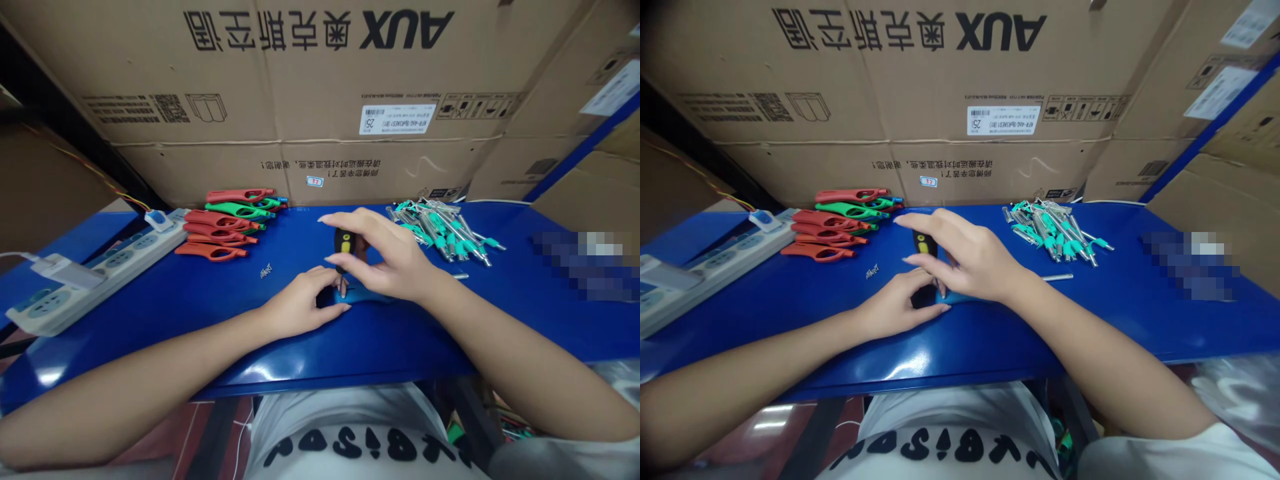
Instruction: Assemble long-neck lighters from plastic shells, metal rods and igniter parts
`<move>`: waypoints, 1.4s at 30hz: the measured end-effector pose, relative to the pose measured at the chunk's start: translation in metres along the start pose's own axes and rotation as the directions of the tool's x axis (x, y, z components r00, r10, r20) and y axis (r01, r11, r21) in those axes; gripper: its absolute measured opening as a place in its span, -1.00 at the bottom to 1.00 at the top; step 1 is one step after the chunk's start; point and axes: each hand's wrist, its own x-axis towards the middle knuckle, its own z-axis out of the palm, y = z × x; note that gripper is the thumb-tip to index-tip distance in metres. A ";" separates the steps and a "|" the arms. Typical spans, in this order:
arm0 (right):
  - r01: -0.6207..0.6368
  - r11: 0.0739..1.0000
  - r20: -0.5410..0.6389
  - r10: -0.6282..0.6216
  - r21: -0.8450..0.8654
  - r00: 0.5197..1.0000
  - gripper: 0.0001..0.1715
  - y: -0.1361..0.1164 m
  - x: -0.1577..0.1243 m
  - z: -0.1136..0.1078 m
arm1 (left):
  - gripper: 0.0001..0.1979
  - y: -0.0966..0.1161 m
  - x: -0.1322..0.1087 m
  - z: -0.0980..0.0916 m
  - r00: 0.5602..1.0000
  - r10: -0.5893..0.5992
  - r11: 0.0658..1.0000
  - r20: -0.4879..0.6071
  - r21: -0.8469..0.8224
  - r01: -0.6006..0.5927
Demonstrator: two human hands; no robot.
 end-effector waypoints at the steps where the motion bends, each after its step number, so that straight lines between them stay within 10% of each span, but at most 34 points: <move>1: 0.045 0.997 -0.044 -0.048 -0.069 0.998 -0.51 0.003 -0.001 0.000 | -0.84 0.000 0.000 0.000 1.000 0.005 1.000 -0.002 0.002 -0.005; 4: 0.132 0.985 -0.079 -0.142 -0.112 0.987 -0.50 0.005 -0.003 0.001 | -0.84 0.000 0.000 0.000 1.000 0.014 1.000 0.000 0.001 -0.014; 9: -0.095 0.981 0.081 0.082 0.168 0.993 -0.54 -0.003 0.003 0.001 | -0.85 -0.001 0.000 -0.001 1.000 -0.001 1.000 0.020 -0.015 0.002; 15: -0.035 0.996 -0.037 0.032 -0.079 0.999 -0.52 0.003 -0.001 0.002 | -0.86 0.001 0.001 -0.002 0.999 -0.012 1.000 0.029 -0.020 0.013; 21: -0.188 0.954 0.163 0.152 0.234 0.975 -0.51 -0.002 0.002 0.004 | -0.85 0.002 0.001 -0.003 0.999 -0.012 1.000 0.034 -0.026 0.013; 27: -0.092 0.986 -0.012 0.091 -0.139 0.996 -0.51 0.003 -0.002 0.004 | -0.85 0.002 0.001 -0.003 0.999 0.000 1.000 0.033 -0.029 0.001; 33: -0.159 0.977 0.176 0.134 0.140 0.975 -0.49 -0.003 0.001 -0.002 | -0.86 0.000 0.001 -0.003 0.999 -0.006 1.000 0.044 -0.015 0.007; 39: -0.059 0.991 0.033 0.064 -0.122 0.997 -0.48 -0.003 0.001 -0.007 | -0.85 -0.002 0.001 -0.002 0.999 -0.004 1.000 0.035 -0.012 0.004; 42: -0.121 0.993 0.105 0.119 0.016 0.987 -0.45 -0.006 0.003 -0.007 | -0.86 -0.001 0.001 -0.003 0.999 0.004 1.000 0.042 -0.014 -0.004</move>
